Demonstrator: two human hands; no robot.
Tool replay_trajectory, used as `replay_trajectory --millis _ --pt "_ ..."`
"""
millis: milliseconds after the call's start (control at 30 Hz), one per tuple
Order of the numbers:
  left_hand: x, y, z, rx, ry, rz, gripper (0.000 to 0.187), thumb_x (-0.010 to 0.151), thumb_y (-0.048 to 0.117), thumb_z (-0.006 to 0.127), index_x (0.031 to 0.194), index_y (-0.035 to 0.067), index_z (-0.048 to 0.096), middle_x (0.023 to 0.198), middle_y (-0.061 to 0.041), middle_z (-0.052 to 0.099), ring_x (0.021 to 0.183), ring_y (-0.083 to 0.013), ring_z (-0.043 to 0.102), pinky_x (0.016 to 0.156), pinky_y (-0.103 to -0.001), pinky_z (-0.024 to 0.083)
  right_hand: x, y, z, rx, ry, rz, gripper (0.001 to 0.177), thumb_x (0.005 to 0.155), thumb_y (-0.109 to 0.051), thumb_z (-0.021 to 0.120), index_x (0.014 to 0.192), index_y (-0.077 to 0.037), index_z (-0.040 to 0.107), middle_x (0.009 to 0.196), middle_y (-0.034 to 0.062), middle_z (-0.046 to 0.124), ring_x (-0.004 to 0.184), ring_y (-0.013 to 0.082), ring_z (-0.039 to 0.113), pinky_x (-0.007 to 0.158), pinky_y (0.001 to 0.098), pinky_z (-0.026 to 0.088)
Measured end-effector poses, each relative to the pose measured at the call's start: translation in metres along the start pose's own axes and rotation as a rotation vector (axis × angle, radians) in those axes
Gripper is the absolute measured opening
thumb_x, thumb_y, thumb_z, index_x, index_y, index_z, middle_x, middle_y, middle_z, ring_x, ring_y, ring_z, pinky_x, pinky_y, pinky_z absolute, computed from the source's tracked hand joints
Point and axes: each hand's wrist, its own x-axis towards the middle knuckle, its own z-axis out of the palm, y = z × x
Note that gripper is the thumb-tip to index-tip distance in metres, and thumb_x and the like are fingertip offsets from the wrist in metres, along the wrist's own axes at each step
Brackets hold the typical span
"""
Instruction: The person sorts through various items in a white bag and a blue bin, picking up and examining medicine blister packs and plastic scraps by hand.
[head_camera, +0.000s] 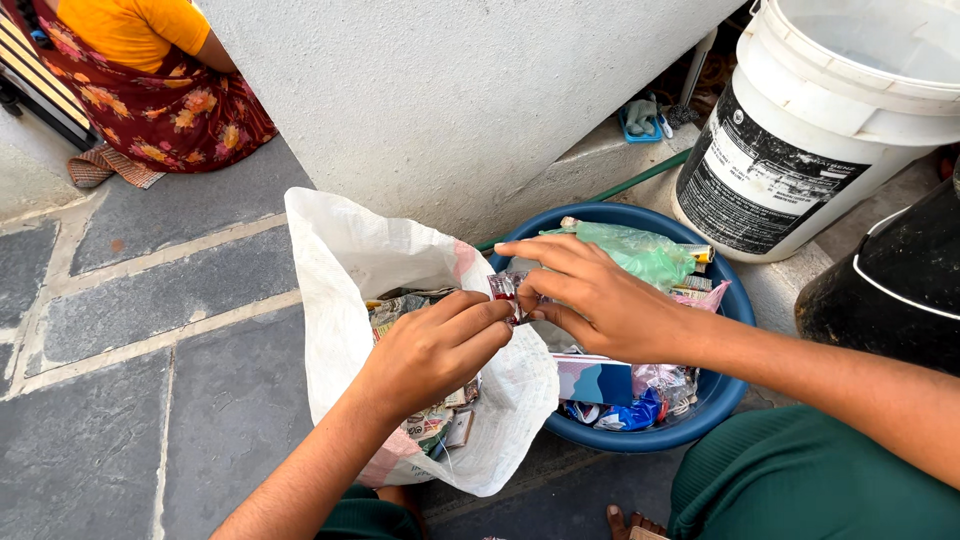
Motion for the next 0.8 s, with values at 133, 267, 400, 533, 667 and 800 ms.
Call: replay_trajectory --millis 133,267,400,533,667,800 --pt "-0.003 -0.003 0.000 -0.051 0.004 -0.005 0.014 0.085 0.007 0.073 0.096 0.006 0.064 0.117 -0.004 0.071 0.111 -0.0223 0.069 0.080 -0.034 0.061 -0.001 0.005 0.003 0.213 -0.209 0.197 0.009 0.089 -0.003 0.062 0.098 -0.005 0.061 0.126 0.0126 0.063 0.112 0.0291 0.064 0.097 0.0456 0.048" --pt "-0.002 0.000 -0.001 -0.229 0.061 -0.154 0.028 0.086 0.005 0.076 0.111 0.007 0.063 0.128 -0.009 0.066 0.116 -0.0258 0.067 0.090 -0.036 0.059 0.003 0.003 0.001 0.224 -0.153 0.198 0.007 0.094 -0.007 0.065 0.098 -0.003 0.061 0.120 0.0143 0.061 0.108 0.0305 0.063 0.089 0.0424 0.050" --pt "0.002 0.005 0.010 -0.735 0.274 -0.541 0.061 0.085 0.016 0.078 0.136 0.003 0.047 0.139 -0.012 0.052 0.121 -0.0229 0.065 0.096 -0.035 0.056 0.008 -0.002 -0.004 0.165 -0.019 0.217 0.009 0.092 -0.005 0.065 0.099 -0.001 0.062 0.113 0.0125 0.062 0.100 0.0266 0.064 0.084 0.0388 0.051" --pt "-0.003 -0.001 0.023 -0.821 0.167 -0.623 0.049 0.085 0.013 0.082 0.124 -0.002 0.056 0.121 -0.015 0.066 0.114 -0.0228 0.069 0.096 -0.039 0.061 0.015 -0.008 -0.002 0.159 0.028 0.207 0.006 0.092 -0.001 0.067 0.096 -0.001 0.062 0.109 0.0115 0.063 0.098 0.0235 0.063 0.081 0.0367 0.052" --pt "-0.008 -0.003 0.036 -0.878 0.175 -0.658 0.026 0.093 0.011 0.077 0.110 -0.002 0.062 0.103 -0.013 0.073 0.104 -0.0182 0.075 0.089 -0.033 0.062 0.019 -0.014 0.004 0.200 0.019 0.211 0.007 0.091 0.000 0.066 0.096 -0.001 0.062 0.109 0.0114 0.063 0.095 0.0235 0.063 0.080 0.0364 0.052" --pt "-0.006 -0.004 0.039 -0.891 0.187 -0.737 0.017 0.096 0.010 0.071 0.103 0.000 0.059 0.099 -0.010 0.075 0.100 -0.0149 0.077 0.085 -0.030 0.067 0.024 -0.015 0.007 0.149 0.062 0.174 0.009 0.092 -0.002 0.068 0.098 -0.001 0.063 0.110 0.0123 0.063 0.092 0.0230 0.064 0.078 0.0355 0.053"
